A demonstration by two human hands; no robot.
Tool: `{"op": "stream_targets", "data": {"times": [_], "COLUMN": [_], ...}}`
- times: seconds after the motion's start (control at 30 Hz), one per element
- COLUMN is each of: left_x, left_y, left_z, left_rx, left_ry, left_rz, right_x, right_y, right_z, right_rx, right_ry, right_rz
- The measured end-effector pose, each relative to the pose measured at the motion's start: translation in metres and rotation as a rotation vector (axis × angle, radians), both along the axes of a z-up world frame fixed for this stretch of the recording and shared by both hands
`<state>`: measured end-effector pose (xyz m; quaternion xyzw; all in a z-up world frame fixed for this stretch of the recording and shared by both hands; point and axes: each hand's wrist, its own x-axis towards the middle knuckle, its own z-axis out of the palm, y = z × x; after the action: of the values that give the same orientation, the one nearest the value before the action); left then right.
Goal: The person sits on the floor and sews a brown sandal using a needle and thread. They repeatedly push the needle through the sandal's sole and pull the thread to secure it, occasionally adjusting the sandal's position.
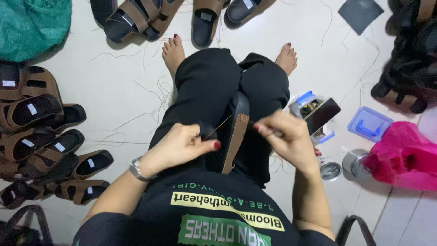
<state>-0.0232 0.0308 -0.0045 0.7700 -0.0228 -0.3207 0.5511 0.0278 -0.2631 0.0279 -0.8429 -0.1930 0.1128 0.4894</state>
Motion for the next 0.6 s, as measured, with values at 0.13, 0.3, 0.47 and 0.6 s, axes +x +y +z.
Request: {"op": "stream_targets", "data": {"times": [0.13, 0.3, 0.47, 0.6], "left_x": [-0.018, -0.001, -0.054, -0.069], "left_y": [-0.017, -0.032, -0.032, -0.033], "left_z": [-0.037, -0.020, -0.039, -0.061], "left_rx": [-0.701, 0.456, 0.330, 0.289], "left_ry": [0.341, -1.015, -0.828, -0.825], "left_rz": [0.109, 0.136, 0.122, 0.071], "right_x": [0.007, 0.023, 0.016, 0.021], "right_y": [0.025, 0.054, 0.050, 0.039], "right_z": [-0.014, -0.028, -0.026, -0.033], "right_rx": [0.578, 0.996, 0.787, 0.300], "right_ry": [0.308, 0.415, 0.313, 0.041], "right_rz": [0.033, -0.191, -0.243, -0.324]}}
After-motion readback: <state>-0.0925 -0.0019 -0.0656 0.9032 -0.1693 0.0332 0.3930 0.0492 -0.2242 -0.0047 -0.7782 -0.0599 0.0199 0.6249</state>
